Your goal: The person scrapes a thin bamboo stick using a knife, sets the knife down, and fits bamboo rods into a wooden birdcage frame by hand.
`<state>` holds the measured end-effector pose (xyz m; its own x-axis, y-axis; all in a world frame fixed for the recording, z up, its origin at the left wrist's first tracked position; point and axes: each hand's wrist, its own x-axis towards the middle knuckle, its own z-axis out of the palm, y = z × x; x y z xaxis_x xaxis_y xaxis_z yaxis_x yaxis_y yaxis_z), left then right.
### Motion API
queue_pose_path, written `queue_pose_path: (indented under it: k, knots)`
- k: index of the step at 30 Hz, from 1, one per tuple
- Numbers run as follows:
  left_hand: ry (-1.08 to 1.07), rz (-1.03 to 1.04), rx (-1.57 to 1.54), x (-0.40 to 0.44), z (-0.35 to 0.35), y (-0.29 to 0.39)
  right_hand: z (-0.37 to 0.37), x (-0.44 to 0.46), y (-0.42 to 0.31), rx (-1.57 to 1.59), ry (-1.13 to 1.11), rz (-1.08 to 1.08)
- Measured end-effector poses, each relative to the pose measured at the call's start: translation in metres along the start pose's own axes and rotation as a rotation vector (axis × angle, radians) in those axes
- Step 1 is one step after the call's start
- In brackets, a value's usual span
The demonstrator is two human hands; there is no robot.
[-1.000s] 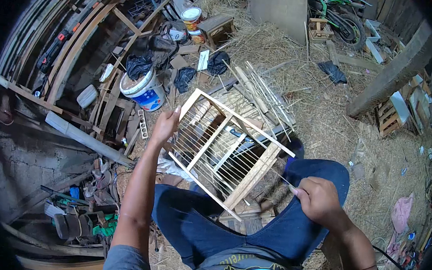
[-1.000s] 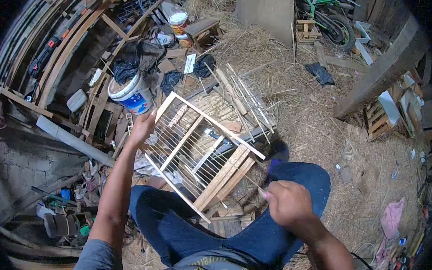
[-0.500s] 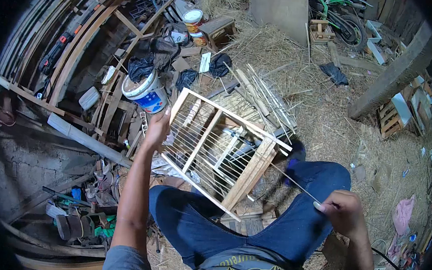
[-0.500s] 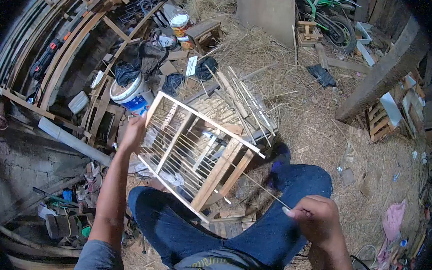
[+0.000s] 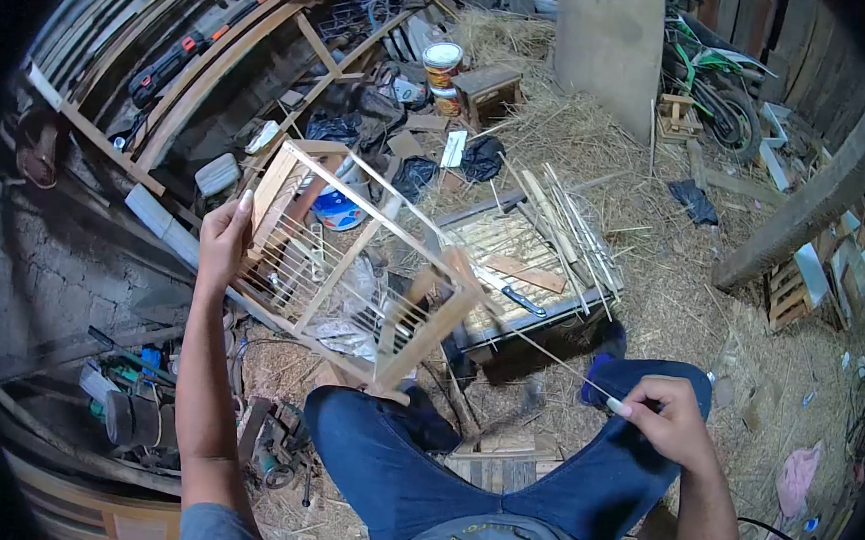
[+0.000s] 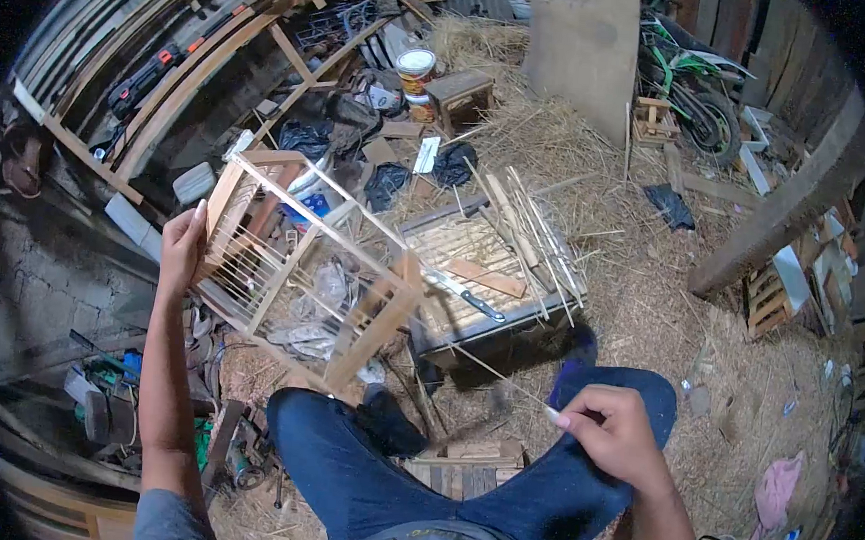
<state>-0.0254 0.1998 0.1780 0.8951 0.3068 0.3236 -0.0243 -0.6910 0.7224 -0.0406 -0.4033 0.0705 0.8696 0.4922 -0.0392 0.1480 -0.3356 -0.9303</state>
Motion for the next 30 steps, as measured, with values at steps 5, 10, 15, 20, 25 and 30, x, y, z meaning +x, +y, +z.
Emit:
queue_pose_path:
  k: [5, 10, 15, 20, 25, 30]
  knots:
    - [0.163, 0.043, 0.235, -0.019, -0.006, -0.037, 0.041, 0.028, 0.008, 0.159, 0.003, 0.040]
    - [0.274, 0.157, 0.456, -0.041, 0.025, -0.061, 0.081, 0.055, 0.009, 0.270, -0.009, 0.036]
    - [0.330, 0.313, 0.531, -0.054, 0.037, -0.079, 0.112, 0.081, 0.014, 0.244, -0.025, 0.032]
    - [0.367, 0.424, 0.602, -0.060, 0.029, -0.084, 0.152, 0.113, 0.015, 0.265, -0.070, 0.035]
    - [0.352, 0.493, 0.672, -0.072, 0.010, -0.101, 0.205, 0.149, 0.012, 0.259, -0.091, 0.029]
    - [0.318, 0.503, 0.760, -0.093, 0.019, -0.133, 0.256, 0.177, 0.021, 0.348, -0.108, 0.086]
